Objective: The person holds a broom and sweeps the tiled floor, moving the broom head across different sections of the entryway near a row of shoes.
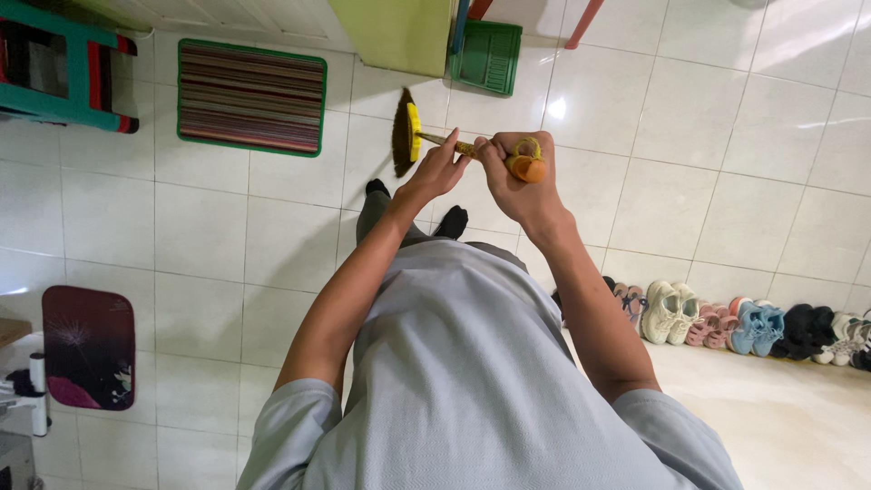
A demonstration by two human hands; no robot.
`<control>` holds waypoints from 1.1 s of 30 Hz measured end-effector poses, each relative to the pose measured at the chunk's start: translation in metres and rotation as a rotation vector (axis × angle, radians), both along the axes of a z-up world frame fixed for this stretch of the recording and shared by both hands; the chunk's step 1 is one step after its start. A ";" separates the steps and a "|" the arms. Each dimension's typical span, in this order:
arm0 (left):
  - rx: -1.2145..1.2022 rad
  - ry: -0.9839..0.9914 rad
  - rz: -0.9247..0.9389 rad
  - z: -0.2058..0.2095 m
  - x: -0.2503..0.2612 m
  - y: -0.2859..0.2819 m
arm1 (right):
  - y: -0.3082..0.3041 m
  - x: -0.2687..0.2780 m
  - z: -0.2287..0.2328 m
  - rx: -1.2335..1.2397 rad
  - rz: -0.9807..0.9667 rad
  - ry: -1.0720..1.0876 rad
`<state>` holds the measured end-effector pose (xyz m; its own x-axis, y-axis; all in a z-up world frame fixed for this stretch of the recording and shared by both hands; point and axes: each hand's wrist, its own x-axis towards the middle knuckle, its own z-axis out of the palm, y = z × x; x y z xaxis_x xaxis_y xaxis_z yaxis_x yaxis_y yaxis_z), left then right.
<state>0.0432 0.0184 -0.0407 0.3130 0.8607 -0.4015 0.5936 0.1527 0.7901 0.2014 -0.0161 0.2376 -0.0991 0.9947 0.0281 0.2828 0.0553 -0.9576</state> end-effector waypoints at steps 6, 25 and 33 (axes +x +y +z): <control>0.083 0.005 -0.078 -0.019 0.020 0.006 | 0.001 0.014 0.005 -0.031 -0.064 -0.011; 0.056 -0.152 -0.268 0.044 0.068 0.020 | 0.001 0.015 0.038 0.008 -0.113 -0.070; 0.095 -0.077 -0.115 0.076 0.060 0.011 | 0.003 0.015 0.045 0.125 -0.196 0.137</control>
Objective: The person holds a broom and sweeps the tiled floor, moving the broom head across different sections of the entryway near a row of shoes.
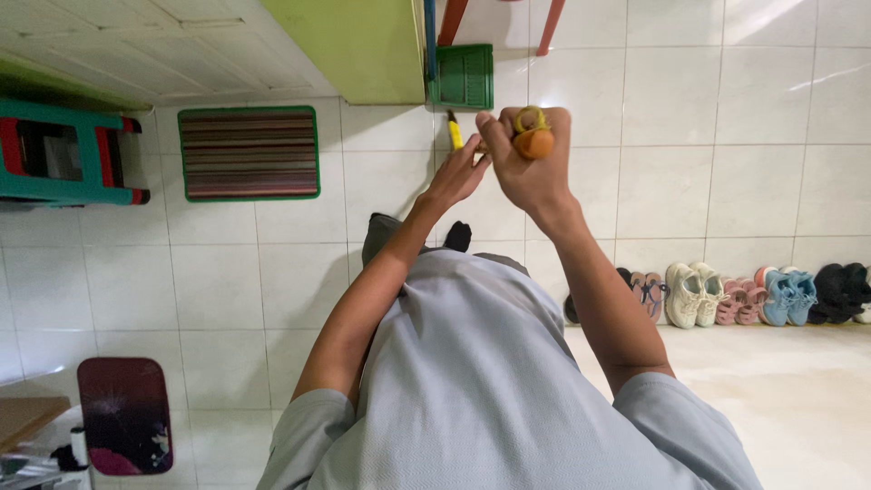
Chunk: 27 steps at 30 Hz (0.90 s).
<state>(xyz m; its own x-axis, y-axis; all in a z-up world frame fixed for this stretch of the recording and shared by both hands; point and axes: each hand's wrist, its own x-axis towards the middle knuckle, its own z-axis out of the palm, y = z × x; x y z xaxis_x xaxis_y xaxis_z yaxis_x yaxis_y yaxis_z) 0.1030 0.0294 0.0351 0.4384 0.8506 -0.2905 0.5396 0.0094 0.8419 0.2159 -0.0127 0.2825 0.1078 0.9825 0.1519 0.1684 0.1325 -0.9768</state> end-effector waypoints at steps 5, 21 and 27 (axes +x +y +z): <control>0.030 -0.097 0.096 0.023 -0.016 -0.011 | -0.004 0.000 0.007 0.096 -0.059 -0.014; -0.092 0.111 0.268 0.002 -0.093 -0.070 | -0.011 -0.020 -0.014 0.056 0.017 0.383; -0.091 0.112 0.261 -0.020 -0.111 -0.092 | -0.023 -0.036 -0.025 -0.004 0.040 0.397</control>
<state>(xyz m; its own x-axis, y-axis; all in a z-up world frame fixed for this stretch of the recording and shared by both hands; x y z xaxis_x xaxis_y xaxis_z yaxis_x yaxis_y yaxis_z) -0.0077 -0.0626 0.0150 0.1691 0.8984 -0.4053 0.5987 0.2330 0.7663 0.1798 -0.0361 0.2572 0.1194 0.9876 0.1022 -0.2274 0.1274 -0.9654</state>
